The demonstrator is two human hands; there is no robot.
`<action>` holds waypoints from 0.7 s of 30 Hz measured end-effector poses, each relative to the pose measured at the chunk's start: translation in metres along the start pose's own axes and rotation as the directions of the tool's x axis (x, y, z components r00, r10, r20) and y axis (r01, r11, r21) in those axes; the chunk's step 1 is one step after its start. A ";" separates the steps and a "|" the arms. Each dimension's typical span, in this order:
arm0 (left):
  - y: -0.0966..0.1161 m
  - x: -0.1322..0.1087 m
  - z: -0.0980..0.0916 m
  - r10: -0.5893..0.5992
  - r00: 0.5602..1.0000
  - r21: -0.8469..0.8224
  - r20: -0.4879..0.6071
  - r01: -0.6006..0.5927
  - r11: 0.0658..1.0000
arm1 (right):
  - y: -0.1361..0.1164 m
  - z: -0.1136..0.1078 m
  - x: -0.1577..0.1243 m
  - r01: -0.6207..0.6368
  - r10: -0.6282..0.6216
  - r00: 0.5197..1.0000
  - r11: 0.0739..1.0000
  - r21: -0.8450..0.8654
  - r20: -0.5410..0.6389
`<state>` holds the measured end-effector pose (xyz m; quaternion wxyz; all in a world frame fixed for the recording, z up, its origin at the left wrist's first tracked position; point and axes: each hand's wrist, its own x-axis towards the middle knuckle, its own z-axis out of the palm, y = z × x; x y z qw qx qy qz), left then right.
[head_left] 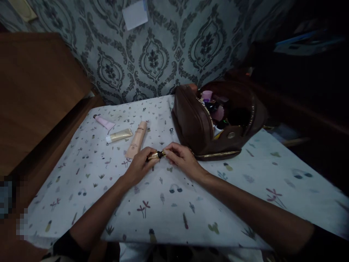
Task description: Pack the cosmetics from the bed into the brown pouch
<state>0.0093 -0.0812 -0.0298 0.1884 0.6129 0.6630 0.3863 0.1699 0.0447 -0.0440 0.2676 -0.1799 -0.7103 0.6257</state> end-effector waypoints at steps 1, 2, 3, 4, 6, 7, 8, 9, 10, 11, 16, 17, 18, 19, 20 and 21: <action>0.000 0.000 0.000 -0.007 1.000 -0.001 0.011 0.007 1.000 | -0.001 0.000 0.000 0.000 0.000 1.000 1.000 0.006 -0.001; 0.000 0.000 -0.001 -0.017 1.000 -0.003 0.021 0.017 1.000 | -0.001 0.000 -0.001 -0.002 0.002 1.000 1.000 0.009 0.002; 0.001 0.000 -0.001 -0.028 0.999 -0.004 0.027 0.028 1.000 | -0.002 -0.001 -0.001 -0.004 0.004 1.000 1.000 0.008 0.004; 0.001 0.001 -0.001 -0.036 0.999 -0.006 0.029 0.036 0.999 | -0.002 -0.001 -0.001 -0.006 0.006 1.000 1.000 0.004 0.006; 0.002 0.001 -0.001 -0.043 0.999 -0.004 0.028 0.043 0.999 | -0.002 0.000 -0.001 -0.002 0.002 1.000 1.000 -0.010 0.009; 0.002 0.001 -0.001 -0.044 0.999 -0.002 0.026 0.044 0.999 | -0.002 0.000 -0.001 0.003 -0.003 1.000 1.000 -0.018 0.011; 0.003 0.001 0.000 -0.040 0.999 -0.004 0.023 0.041 0.999 | -0.002 0.000 -0.001 0.008 -0.007 1.000 1.000 -0.023 0.011; 0.003 0.000 0.000 -0.034 0.999 -0.007 0.017 0.034 0.999 | -0.002 0.000 0.000 0.009 -0.009 1.000 1.000 -0.027 0.014; 0.002 0.000 0.000 -0.025 1.000 -0.012 0.011 0.025 1.000 | -0.002 0.000 0.000 0.007 -0.006 1.000 1.000 -0.031 0.020; 0.002 -0.001 0.001 -0.014 1.000 -0.019 0.005 0.014 1.000 | -0.001 0.000 0.000 0.002 -0.001 1.000 0.999 -0.035 0.026; -0.002 -0.003 0.003 0.001 1.000 -0.008 -0.024 -0.002 1.000 | 0.001 0.000 -0.001 -0.011 0.013 0.999 0.998 -0.055 0.037; -0.002 -0.003 0.003 0.001 1.000 0.008 -0.022 -0.001 1.000 | 0.001 0.000 -0.001 -0.010 0.012 1.000 0.999 -0.052 0.028; -0.002 -0.002 0.003 0.004 1.000 0.026 -0.016 -0.004 1.000 | 0.000 0.000 -0.002 -0.008 0.009 1.000 0.999 -0.048 0.023; -0.002 -0.002 0.003 0.013 1.000 0.047 -0.010 -0.012 0.999 | 0.000 0.001 -0.002 -0.003 0.004 1.000 0.999 -0.044 0.020; -0.002 -0.002 0.003 0.027 1.000 0.069 -0.004 -0.027 0.997 | -0.001 0.001 -0.003 0.005 -0.004 1.000 0.999 -0.044 0.022; -0.001 -0.002 0.003 0.045 0.999 0.091 0.004 -0.045 0.995 | -0.001 0.002 -0.004 0.018 -0.017 1.000 0.999 -0.046 0.027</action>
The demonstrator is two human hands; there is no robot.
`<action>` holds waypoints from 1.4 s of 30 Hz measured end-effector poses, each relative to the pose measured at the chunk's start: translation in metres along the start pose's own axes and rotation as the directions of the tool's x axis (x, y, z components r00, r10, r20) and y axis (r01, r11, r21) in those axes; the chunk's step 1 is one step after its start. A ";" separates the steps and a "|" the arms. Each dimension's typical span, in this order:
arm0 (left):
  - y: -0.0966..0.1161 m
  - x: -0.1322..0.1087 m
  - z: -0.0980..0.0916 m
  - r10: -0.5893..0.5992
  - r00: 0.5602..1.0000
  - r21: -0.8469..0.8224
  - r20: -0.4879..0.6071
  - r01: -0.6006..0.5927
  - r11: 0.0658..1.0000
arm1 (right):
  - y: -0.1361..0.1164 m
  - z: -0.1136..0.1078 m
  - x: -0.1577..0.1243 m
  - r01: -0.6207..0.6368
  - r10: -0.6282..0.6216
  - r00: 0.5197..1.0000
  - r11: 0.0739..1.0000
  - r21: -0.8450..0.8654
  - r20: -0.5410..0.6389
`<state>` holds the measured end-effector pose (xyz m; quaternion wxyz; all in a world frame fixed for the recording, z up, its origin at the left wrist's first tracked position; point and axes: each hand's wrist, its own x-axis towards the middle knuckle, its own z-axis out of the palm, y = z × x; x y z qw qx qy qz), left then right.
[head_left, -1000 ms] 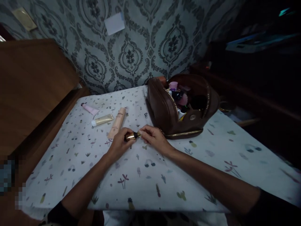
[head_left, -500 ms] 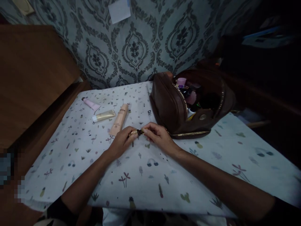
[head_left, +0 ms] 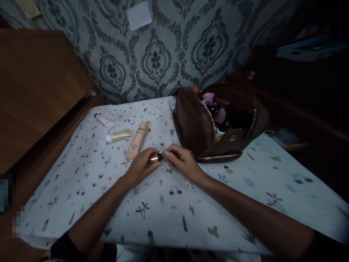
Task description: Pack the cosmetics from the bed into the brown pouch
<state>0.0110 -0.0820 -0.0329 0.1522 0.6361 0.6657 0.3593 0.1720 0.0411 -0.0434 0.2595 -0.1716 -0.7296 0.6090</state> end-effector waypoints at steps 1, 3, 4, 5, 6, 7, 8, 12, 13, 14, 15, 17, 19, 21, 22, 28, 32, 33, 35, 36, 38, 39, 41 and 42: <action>0.000 0.000 0.000 0.019 1.000 0.020 0.009 -0.019 1.000 | 0.000 0.000 0.000 0.017 -0.017 1.000 1.000 -0.006 0.004; 0.001 0.000 0.000 0.055 0.998 0.057 0.029 -0.057 0.997 | -0.001 0.001 -0.001 0.052 -0.052 0.999 0.998 -0.028 0.009; 0.001 -0.001 0.001 0.071 0.997 0.076 0.035 -0.074 0.994 | -0.001 0.002 -0.001 0.065 -0.065 0.998 0.997 -0.039 0.007; 0.000 -0.002 0.001 0.087 0.996 0.098 0.037 -0.090 0.991 | -0.001 0.002 -0.002 0.071 -0.071 0.997 0.996 -0.047 0.004; 0.000 -0.003 0.002 0.104 0.994 0.124 0.035 -0.108 0.986 | -0.001 0.002 -0.002 0.070 -0.070 0.998 0.996 -0.050 0.000; 0.000 -0.004 0.003 0.125 0.992 0.153 0.026 -0.128 0.980 | -0.002 0.003 -0.003 0.061 -0.062 0.998 0.997 -0.049 -0.004; -0.001 -0.005 0.004 0.147 0.989 0.183 0.015 -0.148 0.972 | -0.002 0.003 -0.003 0.049 -0.049 0.999 0.998 -0.043 -0.002; -0.005 -0.008 0.006 0.249 0.967 0.310 -0.052 -0.221 0.925 | -0.002 0.003 -0.004 0.014 -0.014 1.000 1.000 -0.010 -0.010; -0.006 -0.008 0.006 0.277 0.958 0.332 -0.071 -0.239 0.912 | -0.001 0.003 -0.004 0.007 -0.007 1.000 1.000 0.003 -0.013; -0.007 -0.008 0.006 0.291 0.954 0.342 -0.078 -0.249 0.906 | 0.000 0.003 -0.003 -0.003 0.003 1.000 1.000 0.017 -0.019; -0.008 -0.008 0.006 0.298 0.951 0.343 -0.087 -0.252 0.905 | 0.000 0.003 -0.003 -0.014 0.014 1.000 1.000 0.025 -0.023; -0.010 -0.008 0.006 0.265 0.959 0.305 -0.095 -0.226 0.925 | 0.000 0.003 -0.004 -0.022 0.023 0.999 0.999 0.028 -0.025; -0.012 -0.008 0.005 0.181 0.981 0.220 -0.070 -0.162 0.962 | -0.003 0.004 -0.006 0.025 -0.025 0.999 1.000 -0.005 -0.035; -0.013 -0.008 0.005 0.082 0.996 0.119 -0.017 -0.079 0.990 | -0.009 0.005 -0.009 0.127 -0.130 0.991 0.989 -0.078 -0.032; -0.012 -0.007 0.004 0.040 0.999 0.075 0.010 -0.041 0.996 | -0.011 0.005 -0.011 0.183 -0.187 0.982 0.976 -0.120 -0.022; 0.006 -0.004 0.005 -0.031 0.997 0.070 0.077 0.026 0.997 | -0.018 0.005 -0.016 0.237 -0.240 0.971 0.952 -0.196 0.006; 0.007 -0.011 0.011 0.100 0.990 0.216 -0.101 -0.077 0.973 | -0.016 0.007 -0.014 0.108 -0.112 0.993 0.985 -0.134 -0.024; 0.007 -0.012 0.011 0.126 0.984 0.237 -0.124 -0.094 0.967 | -0.016 0.007 -0.014 0.084 -0.088 0.996 0.990 -0.115 -0.032; 0.009 -0.012 0.011 0.130 0.985 0.230 -0.111 -0.102 0.968 | -0.016 0.008 -0.014 0.071 -0.076 0.996 0.994 -0.088 -0.054; 0.011 -0.011 0.010 0.110 0.990 0.207 -0.088 -0.089 0.974 | -0.017 0.008 -0.014 0.081 -0.086 0.994 0.993 -0.082 -0.068; 0.016 -0.007 0.008 0.039 0.998 0.140 -0.051 -0.031 0.990 | -0.017 0.008 -0.015 0.125 -0.134 0.986 0.988 -0.095 -0.095; 0.018 -0.005 0.006 0.001 0.999 0.099 -0.039 0.003 0.995 | -0.018 0.007 -0.015 0.151 -0.163 0.981 0.983 -0.107 -0.110; 0.020 -0.002 0.004 -0.063 0.998 0.016 -0.031 0.064 0.998 | -0.018 0.006 -0.014 0.189 -0.202 0.971 0.976 -0.106 -0.129; 0.020 -0.001 0.003 -0.087 0.996 -0.021 -0.025 0.087 0.996 | -0.017 0.005 -0.014 0.196 -0.207 0.970 0.976 -0.091 -0.131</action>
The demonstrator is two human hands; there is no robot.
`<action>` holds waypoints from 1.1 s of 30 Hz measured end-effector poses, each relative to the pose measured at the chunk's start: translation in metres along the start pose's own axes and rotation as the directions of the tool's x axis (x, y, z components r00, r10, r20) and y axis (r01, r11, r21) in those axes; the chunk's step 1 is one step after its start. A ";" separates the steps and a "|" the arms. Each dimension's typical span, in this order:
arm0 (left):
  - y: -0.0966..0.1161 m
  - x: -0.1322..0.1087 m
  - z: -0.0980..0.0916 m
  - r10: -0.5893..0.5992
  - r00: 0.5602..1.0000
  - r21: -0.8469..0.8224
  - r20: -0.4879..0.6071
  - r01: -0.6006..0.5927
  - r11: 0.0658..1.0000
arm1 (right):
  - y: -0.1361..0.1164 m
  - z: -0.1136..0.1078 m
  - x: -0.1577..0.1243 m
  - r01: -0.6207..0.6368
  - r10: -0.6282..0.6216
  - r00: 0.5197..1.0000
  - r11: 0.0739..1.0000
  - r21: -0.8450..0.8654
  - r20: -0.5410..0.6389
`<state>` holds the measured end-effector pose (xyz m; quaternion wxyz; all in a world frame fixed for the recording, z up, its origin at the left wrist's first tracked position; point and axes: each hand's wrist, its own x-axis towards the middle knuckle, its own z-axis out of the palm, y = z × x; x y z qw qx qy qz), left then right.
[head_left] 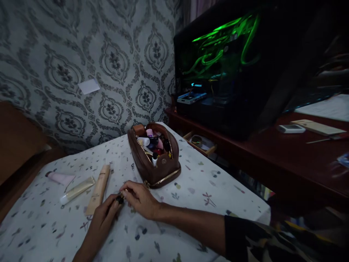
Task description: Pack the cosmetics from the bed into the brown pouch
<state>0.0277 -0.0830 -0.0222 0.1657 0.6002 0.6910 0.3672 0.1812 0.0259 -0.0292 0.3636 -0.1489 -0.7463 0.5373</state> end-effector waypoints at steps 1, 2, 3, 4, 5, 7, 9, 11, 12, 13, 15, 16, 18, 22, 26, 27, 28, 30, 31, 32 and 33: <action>-0.001 0.001 -0.001 -0.018 1.000 -0.027 0.006 0.018 0.999 | 0.001 0.000 0.001 -0.007 0.007 1.000 1.000 0.022 0.001; -0.001 0.001 -0.001 -0.027 0.999 -0.041 0.016 0.028 0.999 | 0.002 0.000 0.001 -0.027 0.026 1.000 0.999 0.047 0.010; -0.002 0.002 -0.001 -0.031 0.999 -0.041 0.019 0.032 0.999 | 0.003 0.000 0.002 -0.053 0.052 0.998 0.996 0.070 0.025; -0.002 0.002 -0.001 -0.029 0.999 -0.035 0.023 0.030 0.999 | 0.004 0.000 0.002 -0.080 0.077 0.996 0.993 0.089 0.036; -0.002 0.002 -0.001 -0.020 1.000 -0.023 0.024 0.020 1.000 | 0.005 0.001 0.003 -0.103 0.099 0.994 0.989 0.103 0.040; 0.000 0.002 -0.002 0.000 1.000 0.015 0.030 -0.001 1.000 | 0.007 0.002 0.004 -0.123 0.120 0.992 0.985 0.122 0.034; 0.004 0.004 -0.004 0.014 0.999 0.071 0.040 -0.017 0.997 | 0.008 0.002 0.004 -0.119 0.117 0.993 0.983 0.140 0.019; 0.007 0.008 -0.010 0.035 0.999 0.138 0.012 -0.037 0.990 | 0.009 0.003 0.005 -0.122 0.123 0.992 0.978 0.171 0.009; 0.008 0.011 -0.014 0.052 0.998 0.169 -0.017 -0.049 0.984 | 0.010 0.003 0.005 -0.128 0.129 0.992 0.974 0.188 0.003; 0.011 0.016 -0.020 0.074 0.996 0.198 -0.057 -0.062 0.978 | 0.011 0.003 0.005 -0.132 0.135 0.991 0.970 0.203 -0.004; 0.018 0.030 -0.034 0.129 0.984 0.247 -0.127 -0.094 0.964 | 0.015 0.004 0.005 -0.132 0.138 0.990 0.968 0.212 -0.013; 0.025 0.040 -0.042 0.164 0.974 0.271 -0.157 -0.117 0.955 | 0.016 0.004 0.005 -0.133 0.138 0.990 0.970 0.203 -0.011; 0.044 0.067 -0.056 0.280 0.942 0.308 -0.185 -0.215 0.927 | 0.018 0.004 0.005 -0.147 0.149 0.989 0.974 0.172 0.001; 0.097 0.142 -0.072 0.454 0.880 0.412 -0.140 -0.365 0.835 | 0.017 0.003 0.004 -0.171 0.167 0.985 0.981 0.094 0.042; 0.136 0.222 -0.065 0.505 0.857 0.531 0.101 -0.476 0.702 | 0.013 0.000 0.004 -0.169 0.166 0.984 0.985 0.039 0.060; 0.141 0.239 -0.061 0.479 0.858 0.571 0.187 -0.492 0.657 | 0.013 0.000 0.004 -0.188 0.184 0.980 0.982 0.038 0.073; 0.143 0.254 -0.056 0.447 0.846 0.599 0.289 -0.524 0.605 | 0.012 -0.001 0.004 -0.206 0.202 0.976 0.978 0.036 0.086; 0.144 0.278 -0.045 0.408 0.822 0.602 0.397 -0.568 0.561 | 0.012 -0.001 0.004 -0.212 0.210 0.973 0.977 0.016 0.096; 0.142 0.287 -0.039 0.389 0.809 0.600 0.441 -0.588 0.543 | 0.011 -0.002 0.004 -0.202 0.201 0.975 0.979 0.002 0.095; 0.140 0.294 -0.034 0.373 0.797 0.597 0.476 -0.604 0.528 | 0.011 -0.002 0.004 -0.189 0.189 0.978 0.982 -0.010 0.091; 0.137 0.299 -0.028 0.354 0.783 0.598 0.511 -0.620 0.508 | 0.010 -0.002 0.004 -0.180 0.181 0.979 0.983 -0.018 0.091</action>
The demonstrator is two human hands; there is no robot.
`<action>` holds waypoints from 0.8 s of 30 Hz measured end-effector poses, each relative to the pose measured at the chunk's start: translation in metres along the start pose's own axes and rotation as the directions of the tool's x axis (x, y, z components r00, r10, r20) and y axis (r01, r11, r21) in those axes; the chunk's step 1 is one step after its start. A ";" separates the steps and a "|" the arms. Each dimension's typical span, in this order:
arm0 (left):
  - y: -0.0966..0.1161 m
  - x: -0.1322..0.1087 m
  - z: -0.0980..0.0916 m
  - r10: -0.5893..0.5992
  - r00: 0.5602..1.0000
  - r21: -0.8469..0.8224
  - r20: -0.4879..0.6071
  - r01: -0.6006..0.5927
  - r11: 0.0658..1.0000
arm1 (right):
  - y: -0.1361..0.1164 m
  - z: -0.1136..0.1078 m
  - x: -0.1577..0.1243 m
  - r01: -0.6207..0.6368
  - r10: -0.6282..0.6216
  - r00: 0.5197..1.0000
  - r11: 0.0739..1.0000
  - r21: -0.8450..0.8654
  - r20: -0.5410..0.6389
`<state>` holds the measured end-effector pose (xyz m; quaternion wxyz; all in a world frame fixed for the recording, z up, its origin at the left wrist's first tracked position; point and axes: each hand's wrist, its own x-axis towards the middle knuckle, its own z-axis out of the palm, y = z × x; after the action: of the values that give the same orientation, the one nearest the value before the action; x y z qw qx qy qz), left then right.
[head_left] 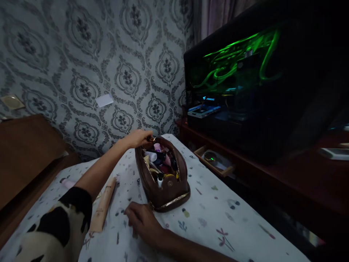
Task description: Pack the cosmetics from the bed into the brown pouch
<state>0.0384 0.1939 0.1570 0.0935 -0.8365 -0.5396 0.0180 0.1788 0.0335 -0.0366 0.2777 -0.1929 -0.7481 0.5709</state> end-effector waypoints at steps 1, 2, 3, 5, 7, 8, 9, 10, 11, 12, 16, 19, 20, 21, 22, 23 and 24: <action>-0.001 0.005 0.005 0.019 0.999 0.017 0.034 -0.020 1.000 | -0.001 0.000 0.000 -0.001 0.001 1.000 1.000 0.000 0.006; -0.002 0.008 0.010 0.035 0.997 0.034 0.063 -0.038 0.999 | -0.001 0.000 0.000 -0.010 0.010 1.000 1.000 0.007 0.014; -0.002 0.012 0.014 0.048 0.995 0.051 0.087 -0.053 0.997 | -0.002 0.000 -0.001 -0.022 0.021 1.000 1.000 0.014 0.020; -0.002 0.017 0.020 0.062 0.990 0.079 0.123 -0.072 0.994 | -0.002 0.000 -0.001 -0.038 0.037 0.999 0.999 0.016 0.031; -0.003 0.021 0.024 0.062 0.987 0.102 0.150 -0.078 0.992 | -0.002 0.001 -0.001 -0.034 0.034 0.999 0.999 -0.002 0.038; -0.003 0.023 0.026 0.059 0.985 0.112 0.161 -0.077 0.991 | -0.002 0.001 -0.001 -0.026 0.027 0.999 1.000 -0.017 0.040; -0.004 0.024 0.027 0.055 0.984 0.119 0.169 -0.076 0.990 | -0.002 0.001 -0.001 -0.016 0.017 0.999 0.999 -0.031 0.041; -0.004 0.026 0.029 0.051 0.983 0.125 0.176 -0.074 0.989 | -0.002 0.000 -0.001 -0.009 0.011 0.999 0.999 -0.042 0.045; -0.004 0.027 0.030 0.047 0.982 0.129 0.183 -0.072 0.989 | -0.002 0.000 -0.001 -0.006 0.009 0.999 0.999 -0.048 0.050; -0.005 0.028 0.032 0.045 0.981 0.130 0.189 -0.070 0.989 | -0.002 0.000 -0.001 -0.007 0.010 0.998 0.999 -0.053 0.055; -0.006 0.028 0.036 0.038 0.976 0.109 0.215 -0.063 0.992 | -0.005 -0.002 -0.001 -0.021 0.025 0.998 0.997 -0.069 0.062; -0.007 0.028 0.039 0.029 0.974 0.078 0.224 -0.047 0.996 | -0.006 -0.002 -0.001 -0.017 0.021 0.998 0.997 -0.075 0.058; -0.008 0.028 0.040 0.024 0.974 0.066 0.226 -0.040 0.997 | -0.005 -0.002 -0.001 -0.015 0.020 0.998 0.997 -0.074 0.059; -0.009 0.028 0.041 0.019 0.973 0.053 0.229 -0.032 0.998 | -0.005 -0.002 0.000 -0.014 0.019 0.998 0.997 -0.074 0.062; -0.010 0.029 0.041 0.014 0.972 0.040 0.233 -0.024 0.999 | -0.004 -0.001 0.000 -0.014 0.019 0.998 0.997 -0.075 0.065; -0.011 0.030 0.042 0.010 0.972 0.025 0.236 -0.016 1.000 | -0.003 -0.001 0.000 -0.013 0.018 0.998 0.997 -0.078 0.067; -0.013 0.030 0.043 0.009 0.971 0.008 0.237 -0.011 1.000 | -0.003 -0.001 0.000 -0.011 0.016 0.998 0.996 -0.085 0.066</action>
<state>0.0341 0.2322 0.1190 0.0323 -0.8306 -0.5427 0.1208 0.1792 0.0334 -0.0338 0.2405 -0.1905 -0.7790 0.5468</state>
